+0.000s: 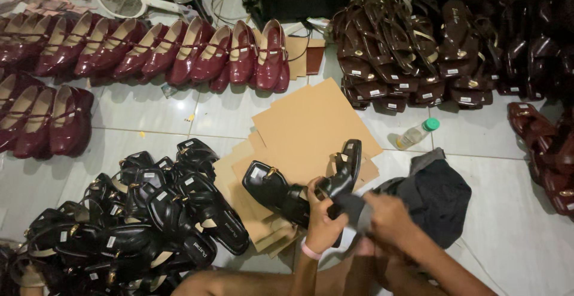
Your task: The person sits on the floor and wipes a pair of black sandals with a cloth. They apply liquid from a bottle to the cloth and rub the sandals, then place them on a cardboard sheet. The person repeats this process with another pair of sandals.
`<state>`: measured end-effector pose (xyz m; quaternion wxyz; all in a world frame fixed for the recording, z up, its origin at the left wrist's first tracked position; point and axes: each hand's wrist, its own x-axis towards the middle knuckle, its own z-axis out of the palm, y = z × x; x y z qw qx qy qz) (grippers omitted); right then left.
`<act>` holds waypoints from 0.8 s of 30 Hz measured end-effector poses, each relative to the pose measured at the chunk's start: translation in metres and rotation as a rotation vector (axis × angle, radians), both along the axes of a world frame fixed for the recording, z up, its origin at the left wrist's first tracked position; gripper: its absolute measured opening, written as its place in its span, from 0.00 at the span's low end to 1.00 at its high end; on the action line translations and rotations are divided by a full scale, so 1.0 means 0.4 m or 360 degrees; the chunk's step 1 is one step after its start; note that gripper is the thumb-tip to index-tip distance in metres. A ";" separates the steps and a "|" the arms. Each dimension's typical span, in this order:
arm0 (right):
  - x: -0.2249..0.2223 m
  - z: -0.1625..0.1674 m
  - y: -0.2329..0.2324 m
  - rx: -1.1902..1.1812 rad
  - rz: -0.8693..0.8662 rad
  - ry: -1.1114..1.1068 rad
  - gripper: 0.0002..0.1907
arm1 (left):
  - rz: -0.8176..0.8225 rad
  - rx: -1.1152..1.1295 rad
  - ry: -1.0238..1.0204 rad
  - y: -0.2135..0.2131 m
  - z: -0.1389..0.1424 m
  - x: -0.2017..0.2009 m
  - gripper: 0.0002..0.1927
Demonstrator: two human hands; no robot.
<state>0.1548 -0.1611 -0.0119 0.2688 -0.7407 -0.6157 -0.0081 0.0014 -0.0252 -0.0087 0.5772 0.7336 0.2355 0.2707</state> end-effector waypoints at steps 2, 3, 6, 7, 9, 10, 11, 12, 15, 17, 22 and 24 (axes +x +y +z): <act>-0.002 0.001 0.003 -0.0173 -0.0438 0.0173 0.29 | -0.0014 0.0046 0.0041 -0.001 0.000 -0.004 0.15; -0.003 -0.002 0.004 -0.0098 -0.0307 0.0121 0.28 | -0.0006 0.0061 0.0030 -0.002 0.000 -0.006 0.16; 0.002 -0.012 0.005 0.0054 -0.0077 0.0010 0.27 | -0.0005 0.0065 0.0000 -0.006 0.001 -0.005 0.16; 0.004 -0.016 0.005 0.0010 -0.0099 0.0012 0.28 | -0.0010 0.0045 -0.0004 -0.007 0.002 -0.004 0.16; 0.008 -0.019 0.004 0.0027 -0.0124 0.0009 0.27 | 0.0010 0.0167 -0.0027 -0.009 0.005 -0.003 0.17; 0.008 -0.016 0.004 0.0088 -0.0117 0.0001 0.24 | 0.0028 0.0220 -0.0039 -0.010 0.007 -0.003 0.18; 0.009 -0.014 0.003 0.0151 -0.0093 -0.0010 0.21 | 0.0009 0.0153 -0.0054 -0.011 0.009 -0.004 0.17; 0.009 -0.018 0.001 0.0148 0.0022 -0.0030 0.21 | -0.0011 0.0099 -0.0072 -0.011 0.010 -0.004 0.17; 0.005 -0.016 -0.002 0.0115 0.0032 0.0023 0.25 | -0.0045 0.0015 -0.0076 -0.008 0.015 -0.004 0.17; 0.000 -0.018 -0.003 0.0029 -0.0354 0.0205 0.33 | -0.0046 0.0038 -0.0069 -0.008 0.018 -0.004 0.18; -0.004 -0.030 -0.007 0.0154 0.0003 0.0101 0.29 | -0.0064 0.0033 -0.0043 -0.001 0.023 -0.005 0.17; 0.001 -0.028 -0.009 0.0252 -0.0007 0.0060 0.29 | -0.0126 -0.0154 -0.0020 0.004 0.023 -0.011 0.22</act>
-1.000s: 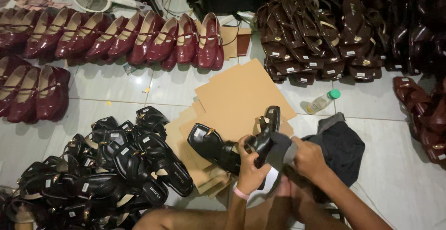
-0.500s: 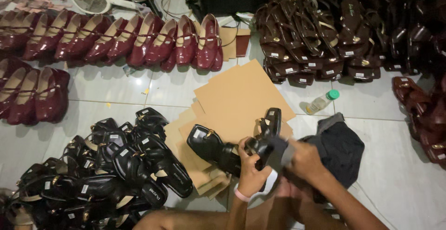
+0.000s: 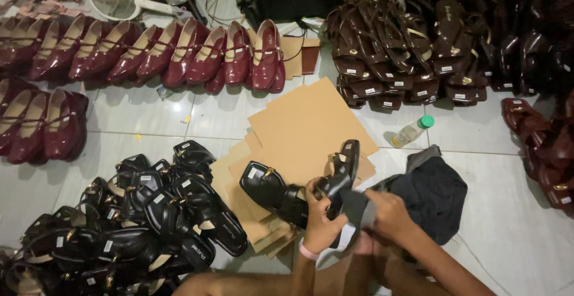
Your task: The person sits on the floor and wipes a pair of black sandals with a cloth. They apply liquid from a bottle to the cloth and rub the sandals, then place them on a cardboard sheet. The person repeats this process with another pair of sandals.
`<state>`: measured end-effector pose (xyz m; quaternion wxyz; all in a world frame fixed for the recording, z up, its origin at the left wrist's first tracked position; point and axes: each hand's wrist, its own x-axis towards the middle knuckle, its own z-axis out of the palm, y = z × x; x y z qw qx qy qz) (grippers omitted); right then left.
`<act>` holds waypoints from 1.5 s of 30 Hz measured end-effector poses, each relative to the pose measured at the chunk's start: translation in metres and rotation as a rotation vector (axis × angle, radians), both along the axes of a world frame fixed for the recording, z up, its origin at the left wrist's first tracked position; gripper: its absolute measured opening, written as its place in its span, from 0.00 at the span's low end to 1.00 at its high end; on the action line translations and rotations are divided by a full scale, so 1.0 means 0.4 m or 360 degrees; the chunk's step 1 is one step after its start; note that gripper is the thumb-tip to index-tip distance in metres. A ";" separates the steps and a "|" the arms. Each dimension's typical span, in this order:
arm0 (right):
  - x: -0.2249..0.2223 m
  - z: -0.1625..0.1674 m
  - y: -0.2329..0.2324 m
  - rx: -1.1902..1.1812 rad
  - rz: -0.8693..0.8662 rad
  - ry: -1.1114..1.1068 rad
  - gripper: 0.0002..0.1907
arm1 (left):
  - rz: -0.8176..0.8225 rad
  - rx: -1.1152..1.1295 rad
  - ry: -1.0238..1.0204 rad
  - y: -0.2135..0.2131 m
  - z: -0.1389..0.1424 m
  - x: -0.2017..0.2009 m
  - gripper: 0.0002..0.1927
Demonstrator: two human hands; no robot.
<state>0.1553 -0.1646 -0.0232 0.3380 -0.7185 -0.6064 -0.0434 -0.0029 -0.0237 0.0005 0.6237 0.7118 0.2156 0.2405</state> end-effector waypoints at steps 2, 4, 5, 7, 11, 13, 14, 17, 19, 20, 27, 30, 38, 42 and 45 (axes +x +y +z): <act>0.010 0.005 -0.003 0.0005 -0.0130 0.0018 0.28 | -0.0016 -0.0005 -0.0003 0.001 -0.002 -0.005 0.25; 0.017 0.016 -0.005 0.0073 -0.0106 0.0030 0.28 | -0.0028 0.0194 -0.0019 0.001 -0.007 -0.011 0.24; 0.019 0.021 -0.005 0.0111 -0.0099 0.0041 0.27 | -0.0002 -0.0041 -0.0039 0.001 -0.011 -0.014 0.25; 0.022 0.030 -0.007 0.0116 -0.0170 0.0068 0.26 | 0.0036 -0.0501 -0.0093 -0.001 -0.020 -0.011 0.26; 0.027 0.036 -0.006 0.0023 -0.0112 0.0099 0.20 | 0.0065 -0.0363 -0.0048 -0.006 -0.036 -0.007 0.23; 0.030 0.032 -0.001 0.0046 -0.0018 0.0023 0.24 | 0.0068 -0.0484 -0.0038 -0.009 -0.039 -0.004 0.23; 0.028 0.028 0.002 0.0056 0.0028 -0.0015 0.26 | 0.0072 -0.0469 -0.0027 -0.010 -0.039 -0.003 0.23; 0.021 0.014 0.012 0.0071 -0.0039 -0.0118 0.22 | 0.0072 -0.0390 -0.0002 -0.010 -0.038 -0.005 0.25; 0.009 0.006 0.012 -0.0004 0.0064 -0.0102 0.24 | 0.0053 -0.0301 0.0009 -0.010 -0.038 -0.007 0.27; 0.009 0.003 0.009 -0.0043 0.0113 -0.0095 0.25 | 0.0060 -0.0271 0.0046 -0.012 -0.039 -0.008 0.27; 0.011 0.005 -0.014 -0.0299 -0.0122 -0.0130 0.27 | 0.0035 -0.0365 0.0032 -0.026 -0.049 -0.003 0.25; -0.007 0.033 -0.017 -0.0347 0.0125 -0.0175 0.30 | -0.0033 -0.0596 -0.0145 -0.030 -0.047 -0.001 0.28; 0.024 0.185 -0.092 -0.0554 0.0084 0.1633 0.31 | -0.0100 -0.1108 -0.0371 -0.028 0.002 -0.006 0.33; 0.051 0.184 -0.133 -0.0862 0.0156 0.1145 0.23 | -0.0277 -0.1098 -0.0354 -0.053 -0.001 0.017 0.29; 0.073 0.152 -0.162 -0.1058 -0.0115 0.0880 0.23 | -0.0431 -0.0926 -0.0319 -0.079 -0.017 0.055 0.22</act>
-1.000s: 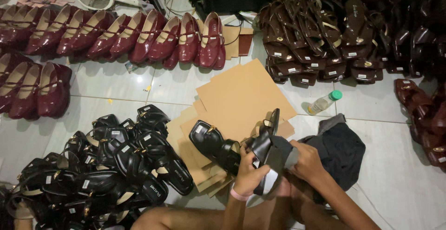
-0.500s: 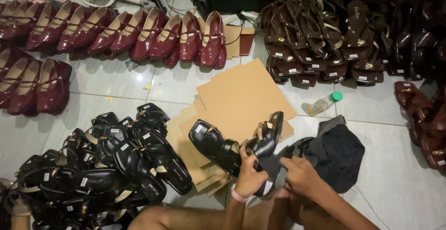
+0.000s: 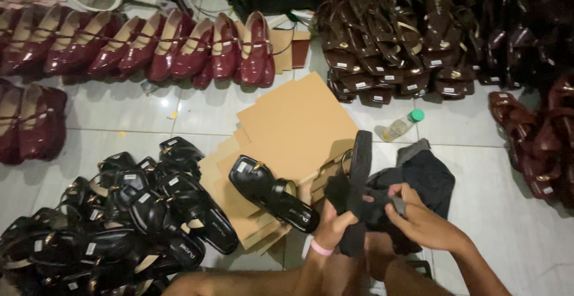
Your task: The person sits on the floor and wipes a pair of black sandals with a cloth. They apply liquid from a bottle to the cloth and rub the sandals, then place them on a cardboard sheet. The person repeats this process with another pair of sandals.
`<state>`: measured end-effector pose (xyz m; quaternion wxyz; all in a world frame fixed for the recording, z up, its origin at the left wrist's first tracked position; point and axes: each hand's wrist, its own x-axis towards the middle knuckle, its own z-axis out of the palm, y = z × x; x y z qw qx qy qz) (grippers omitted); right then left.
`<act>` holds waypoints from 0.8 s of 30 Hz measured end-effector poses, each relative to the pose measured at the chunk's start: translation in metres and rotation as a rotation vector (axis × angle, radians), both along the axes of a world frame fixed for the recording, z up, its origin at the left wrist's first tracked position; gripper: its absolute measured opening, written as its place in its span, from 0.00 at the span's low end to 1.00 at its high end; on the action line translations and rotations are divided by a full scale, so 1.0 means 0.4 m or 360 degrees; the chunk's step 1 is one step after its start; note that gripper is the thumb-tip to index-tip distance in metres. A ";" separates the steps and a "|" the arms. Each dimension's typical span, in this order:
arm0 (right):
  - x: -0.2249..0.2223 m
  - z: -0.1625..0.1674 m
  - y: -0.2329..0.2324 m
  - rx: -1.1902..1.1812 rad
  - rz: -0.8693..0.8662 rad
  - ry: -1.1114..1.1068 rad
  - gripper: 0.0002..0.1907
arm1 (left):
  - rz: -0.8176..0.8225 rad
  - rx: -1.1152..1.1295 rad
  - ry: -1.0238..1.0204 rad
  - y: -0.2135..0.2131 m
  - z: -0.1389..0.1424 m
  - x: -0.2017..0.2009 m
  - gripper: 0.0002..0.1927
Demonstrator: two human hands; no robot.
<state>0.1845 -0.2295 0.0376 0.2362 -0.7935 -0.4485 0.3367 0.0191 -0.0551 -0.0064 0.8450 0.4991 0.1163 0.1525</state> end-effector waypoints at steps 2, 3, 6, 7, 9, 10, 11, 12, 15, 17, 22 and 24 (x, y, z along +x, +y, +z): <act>0.019 -0.020 -0.021 -0.0168 -0.0134 0.0074 0.26 | 0.0000 -0.0001 0.0044 -0.024 -0.007 0.017 0.21; 0.031 -0.029 -0.030 -0.0301 -0.0262 0.0250 0.27 | 0.0051 -0.0035 0.0063 -0.032 -0.010 0.030 0.23; 0.049 -0.055 -0.051 -0.0457 -0.0564 0.0745 0.26 | 0.0148 0.0006 -0.0034 -0.034 -0.014 0.038 0.20; 0.050 -0.066 -0.056 -0.0353 -0.0619 0.0880 0.23 | 0.0174 0.0039 -0.0087 -0.034 -0.015 0.036 0.17; 0.043 -0.088 -0.065 -0.0058 -0.0634 0.0958 0.21 | 0.0159 -0.0359 0.0006 -0.027 -0.017 0.027 0.19; 0.038 -0.099 -0.068 0.0130 -0.0593 0.0904 0.23 | 0.0153 -0.0556 0.0052 -0.023 -0.018 0.023 0.20; 0.033 -0.110 -0.073 0.0316 -0.0548 0.0853 0.27 | 0.0163 -0.0516 0.0030 -0.022 -0.018 0.020 0.20; 0.030 -0.119 -0.078 0.0395 -0.0818 0.1101 0.25 | 0.0170 -0.0476 0.0010 -0.018 -0.020 0.016 0.20; 0.029 -0.131 -0.093 0.0524 -0.1366 0.1698 0.23 | 0.0184 0.0070 -0.0098 -0.014 -0.015 0.010 0.19; 0.021 -0.130 -0.096 0.0453 -0.1392 0.1930 0.26 | 0.0183 0.0303 -0.0056 -0.019 -0.003 0.006 0.25; -0.030 -0.141 -0.062 -0.0329 -0.1107 0.1652 0.33 | 0.0126 0.0074 -0.0141 -0.055 0.020 0.011 0.38; -0.038 -0.149 -0.057 -0.0445 -0.0984 0.1379 0.32 | 0.0161 0.0192 -0.0146 -0.062 0.013 0.009 0.39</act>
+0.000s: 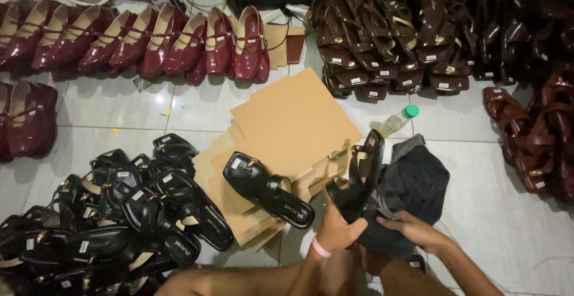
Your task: The person sits on the floor and wipes a pair of black sandals with a cloth. They apply liquid from a bottle to the cloth and rub the sandals, then place them on a cardboard sheet. The person repeats this process with another pair of sandals.
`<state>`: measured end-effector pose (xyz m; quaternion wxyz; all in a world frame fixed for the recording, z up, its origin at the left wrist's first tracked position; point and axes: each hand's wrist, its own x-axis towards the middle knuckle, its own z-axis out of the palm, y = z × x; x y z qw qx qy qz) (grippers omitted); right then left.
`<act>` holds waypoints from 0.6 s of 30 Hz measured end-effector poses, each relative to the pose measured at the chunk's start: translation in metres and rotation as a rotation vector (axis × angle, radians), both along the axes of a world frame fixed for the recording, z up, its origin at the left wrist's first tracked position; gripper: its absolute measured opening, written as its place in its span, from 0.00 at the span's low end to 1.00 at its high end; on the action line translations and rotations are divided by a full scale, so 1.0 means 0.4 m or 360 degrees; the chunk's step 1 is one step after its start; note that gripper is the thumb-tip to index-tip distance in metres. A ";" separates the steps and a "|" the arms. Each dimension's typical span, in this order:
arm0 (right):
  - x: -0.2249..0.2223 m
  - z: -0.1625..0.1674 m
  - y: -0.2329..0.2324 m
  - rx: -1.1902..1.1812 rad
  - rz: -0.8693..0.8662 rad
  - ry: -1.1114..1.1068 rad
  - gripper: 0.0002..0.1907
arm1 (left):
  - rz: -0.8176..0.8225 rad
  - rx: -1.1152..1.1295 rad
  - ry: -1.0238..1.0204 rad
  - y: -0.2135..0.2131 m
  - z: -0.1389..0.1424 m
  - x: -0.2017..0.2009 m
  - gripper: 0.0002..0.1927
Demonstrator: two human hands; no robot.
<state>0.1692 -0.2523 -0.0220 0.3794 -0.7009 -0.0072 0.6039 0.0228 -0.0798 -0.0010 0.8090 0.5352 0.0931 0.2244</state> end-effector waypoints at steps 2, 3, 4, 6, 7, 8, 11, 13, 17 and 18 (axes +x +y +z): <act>0.010 -0.001 -0.008 -0.0039 -0.0021 0.0042 0.32 | 0.0074 0.0277 -0.0027 0.001 -0.015 0.003 0.39; 0.020 0.003 -0.018 0.0046 -0.0109 0.0093 0.31 | 0.0134 0.0490 -0.0050 0.000 -0.023 0.003 0.38; 0.033 0.008 -0.037 0.0128 -0.0202 0.0147 0.30 | 0.0191 0.0699 -0.0071 0.000 -0.030 0.001 0.38; 0.059 0.022 -0.066 0.0590 -0.0060 -0.0125 0.24 | 0.0073 0.0305 0.0001 -0.004 -0.038 0.002 0.39; 0.071 0.041 -0.085 0.0962 0.0181 -0.0446 0.19 | 0.0021 0.0108 0.0042 -0.004 -0.038 0.001 0.39; 0.078 0.061 -0.099 0.1328 0.0423 -0.0765 0.14 | 0.0018 0.0012 0.0057 -0.005 -0.035 0.000 0.39; 0.054 0.117 -0.106 0.1921 -0.0291 -0.0390 0.14 | 0.0024 -0.0018 0.0082 0.001 -0.030 0.006 0.37; 0.023 0.138 -0.085 0.2207 -0.0702 -0.0142 0.18 | 0.0043 0.0287 0.0102 0.006 -0.022 0.009 0.35; 0.026 0.129 -0.041 0.2333 -0.1558 0.0214 0.27 | -0.0025 -0.0176 0.0031 0.004 -0.011 0.012 0.34; 0.044 0.121 -0.037 0.2214 -0.1454 0.0106 0.28 | 0.0023 -0.0021 0.0045 0.005 -0.011 0.010 0.33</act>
